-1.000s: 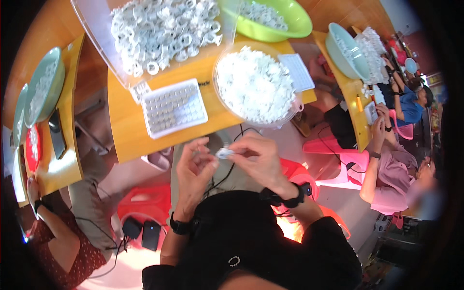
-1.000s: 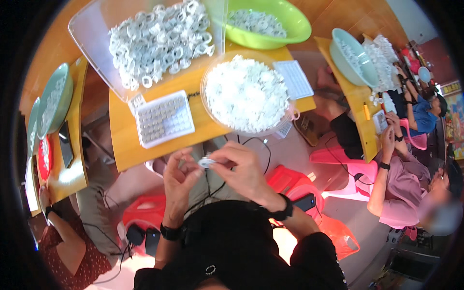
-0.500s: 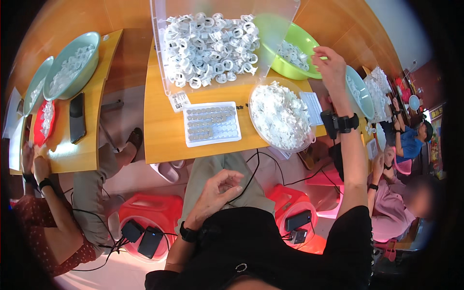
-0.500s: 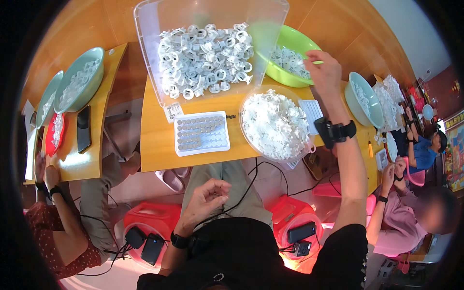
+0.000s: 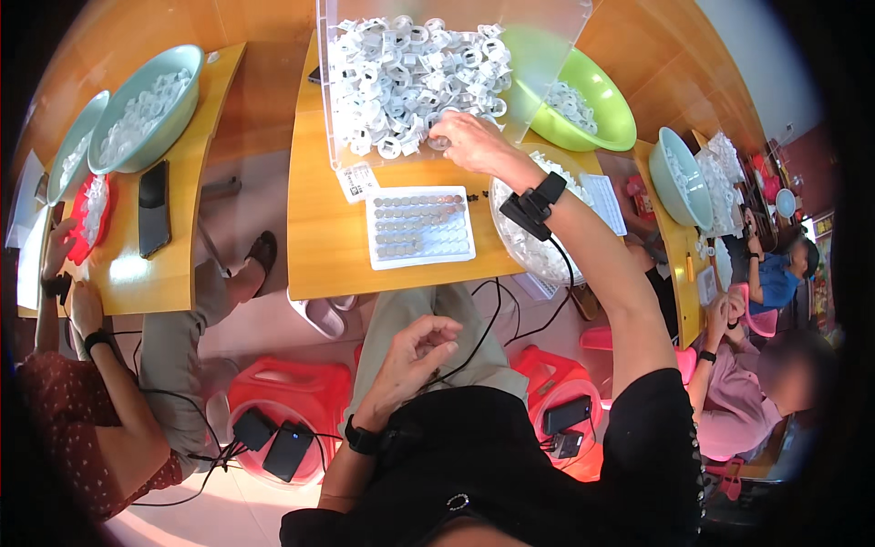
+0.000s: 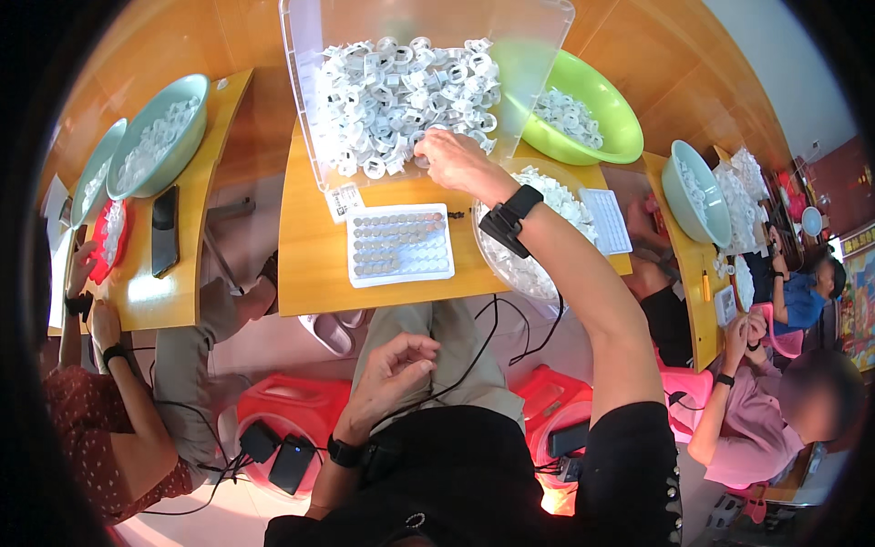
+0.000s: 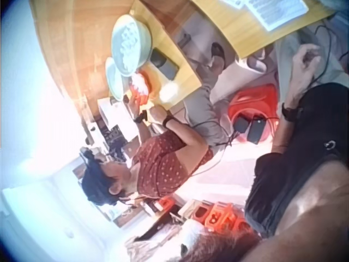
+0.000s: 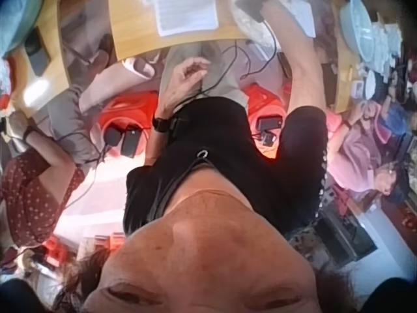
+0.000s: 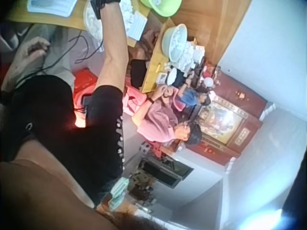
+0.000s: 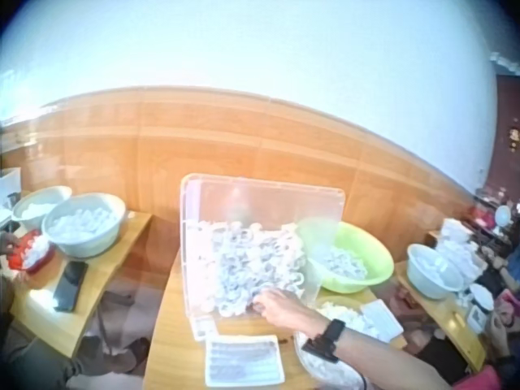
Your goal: Manually assembling small white and clear plastic shoe components by hand at a workstation.
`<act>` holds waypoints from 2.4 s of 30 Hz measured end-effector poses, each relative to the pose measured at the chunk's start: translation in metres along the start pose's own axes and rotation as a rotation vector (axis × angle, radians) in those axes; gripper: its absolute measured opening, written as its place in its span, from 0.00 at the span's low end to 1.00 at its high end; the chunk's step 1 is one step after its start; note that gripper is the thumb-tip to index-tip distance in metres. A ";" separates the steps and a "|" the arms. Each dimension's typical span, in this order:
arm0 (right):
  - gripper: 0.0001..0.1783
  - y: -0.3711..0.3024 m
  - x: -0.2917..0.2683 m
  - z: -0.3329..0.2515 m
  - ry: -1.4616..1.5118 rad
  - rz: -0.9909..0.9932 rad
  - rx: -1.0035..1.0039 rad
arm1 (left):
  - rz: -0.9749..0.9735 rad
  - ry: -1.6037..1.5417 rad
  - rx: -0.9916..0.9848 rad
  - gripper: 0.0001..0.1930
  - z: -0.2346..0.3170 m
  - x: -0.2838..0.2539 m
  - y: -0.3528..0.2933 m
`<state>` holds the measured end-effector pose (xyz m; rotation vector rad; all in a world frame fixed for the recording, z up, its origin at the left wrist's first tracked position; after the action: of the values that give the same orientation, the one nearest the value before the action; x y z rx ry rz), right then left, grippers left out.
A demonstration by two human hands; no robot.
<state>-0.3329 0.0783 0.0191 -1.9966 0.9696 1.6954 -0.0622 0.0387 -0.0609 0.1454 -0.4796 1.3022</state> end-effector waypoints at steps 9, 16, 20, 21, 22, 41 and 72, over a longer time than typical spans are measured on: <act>0.13 -0.002 0.005 0.002 0.085 -0.034 -0.033 | 0.024 0.065 0.023 0.11 0.001 -0.004 0.002; 0.12 -0.009 0.001 0.006 0.114 0.080 -0.130 | 0.029 0.092 0.023 0.11 -0.001 -0.001 0.003; 0.11 -0.013 -0.025 -0.006 0.061 0.064 0.000 | 0.048 -0.006 0.013 0.10 -0.002 -0.002 0.003; 0.11 -0.016 -0.033 -0.016 0.067 0.058 -0.002 | 0.065 -0.060 0.009 0.09 -0.002 -0.005 0.002; 0.11 -0.025 -0.030 -0.016 0.494 -0.043 0.148 | 0.072 -0.063 0.005 0.09 -0.002 -0.007 0.001; 0.11 -0.151 -0.019 -0.117 0.902 -0.140 0.172 | 0.206 -0.444 0.075 0.17 0.020 -0.011 0.014; 0.06 -0.124 -0.022 -0.081 0.615 0.411 0.265 | 0.311 -0.561 0.076 0.18 0.016 -0.038 0.006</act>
<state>-0.1897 0.1193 0.0384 -2.2785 1.8071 1.0242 -0.0786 0.0005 -0.0633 0.5244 -0.9581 1.5842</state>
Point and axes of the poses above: each hand's wrist, its own y-axis towards the middle knuckle, its own x-axis out of the palm, z = x × y, the point moved 8 cm from there along y, towards the middle knuckle, and after that the axes turned 1 degree about z, right-handed, at the moved point
